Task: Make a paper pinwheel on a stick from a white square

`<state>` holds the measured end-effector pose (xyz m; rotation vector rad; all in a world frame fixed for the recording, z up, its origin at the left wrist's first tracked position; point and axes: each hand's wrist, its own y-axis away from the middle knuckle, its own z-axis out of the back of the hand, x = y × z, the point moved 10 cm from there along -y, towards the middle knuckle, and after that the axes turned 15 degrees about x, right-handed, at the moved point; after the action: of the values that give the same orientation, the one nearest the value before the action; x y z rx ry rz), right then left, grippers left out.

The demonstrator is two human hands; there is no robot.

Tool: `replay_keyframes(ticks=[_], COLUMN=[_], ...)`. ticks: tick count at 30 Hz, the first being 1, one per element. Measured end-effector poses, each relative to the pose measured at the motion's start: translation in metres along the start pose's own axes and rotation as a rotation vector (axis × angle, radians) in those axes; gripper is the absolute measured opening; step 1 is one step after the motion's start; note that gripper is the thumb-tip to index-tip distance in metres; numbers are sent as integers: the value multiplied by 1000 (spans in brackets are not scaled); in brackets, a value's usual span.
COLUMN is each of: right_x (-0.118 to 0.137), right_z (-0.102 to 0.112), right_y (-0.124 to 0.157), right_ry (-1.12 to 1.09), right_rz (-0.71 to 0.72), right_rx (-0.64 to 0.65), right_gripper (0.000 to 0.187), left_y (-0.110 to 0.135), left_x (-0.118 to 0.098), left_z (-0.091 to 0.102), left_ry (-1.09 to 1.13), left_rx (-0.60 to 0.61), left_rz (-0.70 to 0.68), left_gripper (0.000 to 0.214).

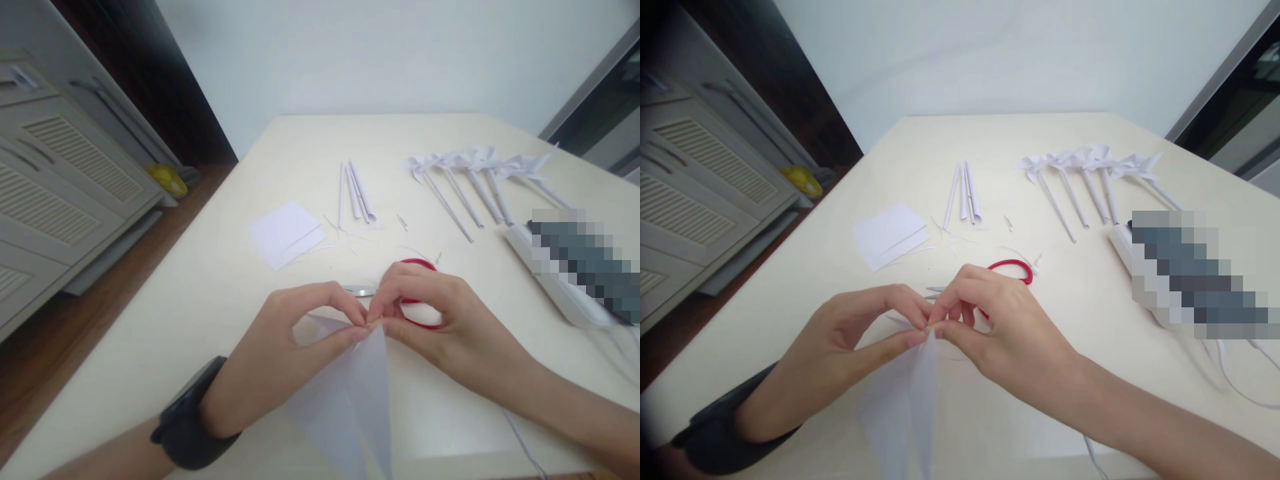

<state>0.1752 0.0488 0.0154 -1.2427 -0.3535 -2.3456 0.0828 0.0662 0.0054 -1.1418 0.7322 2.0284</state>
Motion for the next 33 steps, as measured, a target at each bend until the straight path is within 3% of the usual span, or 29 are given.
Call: replay_keyframes(ticks=[13,23,26,29,33], right_x=[7,14,-1,-27,-47], right_z=[1,4,16,26,27], right_y=[1,3,1,-2,-5], right_ry=[15,170,398,683,708], right_rz=[42,79,-20,-195,-238], right_rx=[-22,-34,-21,-17,29], right_gripper=[9,5,4,21,22], left_y=[1,6,10,13,15], left_x=[-1,-15,-11,-5,-1], left_z=[1,9,19,30,38], left_ry=[53,-91,-113,-111,-46], left_rx=[-29,-141,-218,-297,-340], left_rz=[-12,-174,-181,-159,-157], left_gripper=[5,9,10,8,8])
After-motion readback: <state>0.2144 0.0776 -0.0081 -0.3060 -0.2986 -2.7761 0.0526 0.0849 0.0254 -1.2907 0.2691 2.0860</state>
